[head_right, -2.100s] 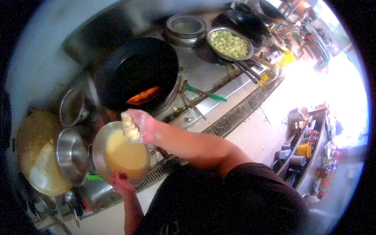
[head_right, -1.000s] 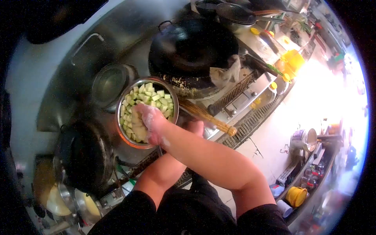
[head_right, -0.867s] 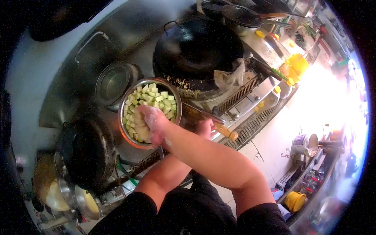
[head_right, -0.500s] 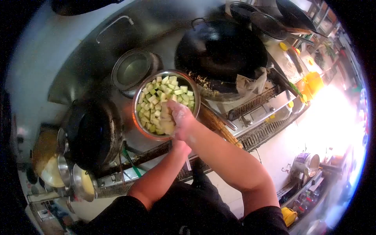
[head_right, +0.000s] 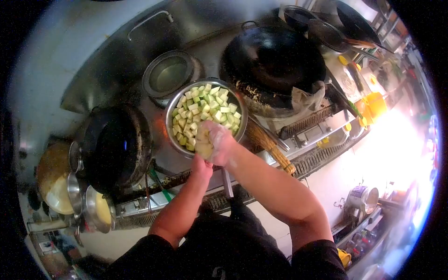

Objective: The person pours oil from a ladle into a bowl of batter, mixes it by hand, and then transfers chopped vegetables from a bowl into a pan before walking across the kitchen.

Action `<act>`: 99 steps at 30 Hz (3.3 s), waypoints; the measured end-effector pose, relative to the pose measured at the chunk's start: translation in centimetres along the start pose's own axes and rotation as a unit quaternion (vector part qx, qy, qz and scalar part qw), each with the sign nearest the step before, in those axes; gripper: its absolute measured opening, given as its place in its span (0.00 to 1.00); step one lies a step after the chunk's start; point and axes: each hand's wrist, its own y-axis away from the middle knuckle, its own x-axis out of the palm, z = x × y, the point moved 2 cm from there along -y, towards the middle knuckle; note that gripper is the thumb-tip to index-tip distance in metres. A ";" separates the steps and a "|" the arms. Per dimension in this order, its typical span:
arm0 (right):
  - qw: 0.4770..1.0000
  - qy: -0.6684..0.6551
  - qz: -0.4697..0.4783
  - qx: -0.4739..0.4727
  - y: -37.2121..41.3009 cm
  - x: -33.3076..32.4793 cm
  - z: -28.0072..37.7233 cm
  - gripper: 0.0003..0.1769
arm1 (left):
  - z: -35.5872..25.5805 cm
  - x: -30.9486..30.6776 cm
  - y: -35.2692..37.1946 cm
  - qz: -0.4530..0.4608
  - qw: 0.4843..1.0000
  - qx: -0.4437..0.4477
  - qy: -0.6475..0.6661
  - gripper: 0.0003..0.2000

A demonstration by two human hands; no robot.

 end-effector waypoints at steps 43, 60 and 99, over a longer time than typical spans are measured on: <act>0.995 0.004 -0.070 -0.064 5.5 3.8 3.8 0.13 | 18.3 13.7 -0.6 0.314 0.293 0.488 -0.760 0.18; 0.994 -0.040 0.069 -0.077 6.4 1.2 7.8 0.11 | 7.5 16.6 4.8 0.588 0.756 -0.113 -0.265 0.11; 0.992 0.115 0.032 -0.052 1.2 13.2 -11.5 0.11 | -6.7 2.4 9.6 0.452 0.882 -0.046 -0.127 0.23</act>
